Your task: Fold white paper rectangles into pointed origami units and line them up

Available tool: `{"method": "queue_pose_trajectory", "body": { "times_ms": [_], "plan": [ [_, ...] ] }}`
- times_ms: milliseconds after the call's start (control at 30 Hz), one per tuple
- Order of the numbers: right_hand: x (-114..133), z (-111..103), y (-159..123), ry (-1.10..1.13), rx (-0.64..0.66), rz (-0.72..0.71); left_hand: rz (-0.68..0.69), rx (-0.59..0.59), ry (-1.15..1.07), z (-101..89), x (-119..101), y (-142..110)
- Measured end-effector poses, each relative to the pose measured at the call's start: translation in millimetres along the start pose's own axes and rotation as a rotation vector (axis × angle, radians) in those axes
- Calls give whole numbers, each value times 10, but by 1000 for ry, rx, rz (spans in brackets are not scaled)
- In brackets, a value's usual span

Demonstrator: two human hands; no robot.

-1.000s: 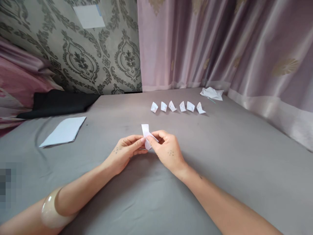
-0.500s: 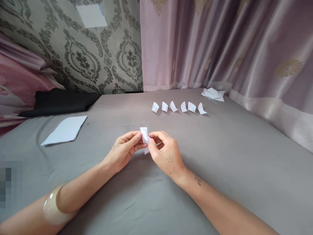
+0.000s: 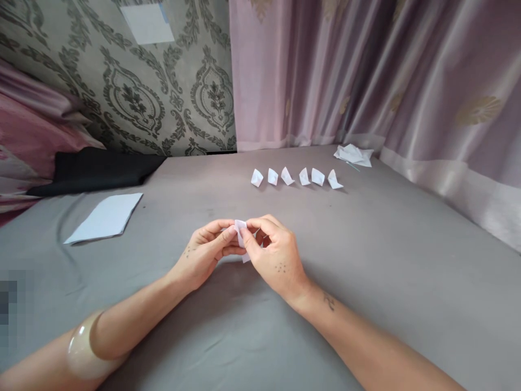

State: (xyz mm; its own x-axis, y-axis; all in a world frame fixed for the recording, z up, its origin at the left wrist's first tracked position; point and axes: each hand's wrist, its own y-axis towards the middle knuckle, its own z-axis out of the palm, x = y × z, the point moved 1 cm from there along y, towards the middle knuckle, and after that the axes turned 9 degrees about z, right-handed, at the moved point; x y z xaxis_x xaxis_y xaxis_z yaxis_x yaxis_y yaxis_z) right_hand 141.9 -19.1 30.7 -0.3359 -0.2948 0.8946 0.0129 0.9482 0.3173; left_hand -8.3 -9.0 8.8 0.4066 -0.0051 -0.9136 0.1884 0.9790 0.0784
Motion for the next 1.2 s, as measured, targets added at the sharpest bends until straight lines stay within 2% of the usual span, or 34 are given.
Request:
{"method": "queue_pose_trajectory", "body": {
  "times_ms": [267,700,900,1033,1200],
  "plan": [
    [52,-6,-26,-24,-15,-13,-25,-3,-19,38,-37,-21],
    [15,-20,-62,-116,-48,-192,-18,-1,-45,37,-37,-25],
    [16,-24,-72,-229,-42,-261,-34,-11,-39,28,-69,-4],
    [2,-46,-67,-304,-14,-291,-68,-10,-46,3,-90,20],
    [-19,-107,-23,-351,97,-330,-100,45,-19,-64,-86,48]
  ]
}}
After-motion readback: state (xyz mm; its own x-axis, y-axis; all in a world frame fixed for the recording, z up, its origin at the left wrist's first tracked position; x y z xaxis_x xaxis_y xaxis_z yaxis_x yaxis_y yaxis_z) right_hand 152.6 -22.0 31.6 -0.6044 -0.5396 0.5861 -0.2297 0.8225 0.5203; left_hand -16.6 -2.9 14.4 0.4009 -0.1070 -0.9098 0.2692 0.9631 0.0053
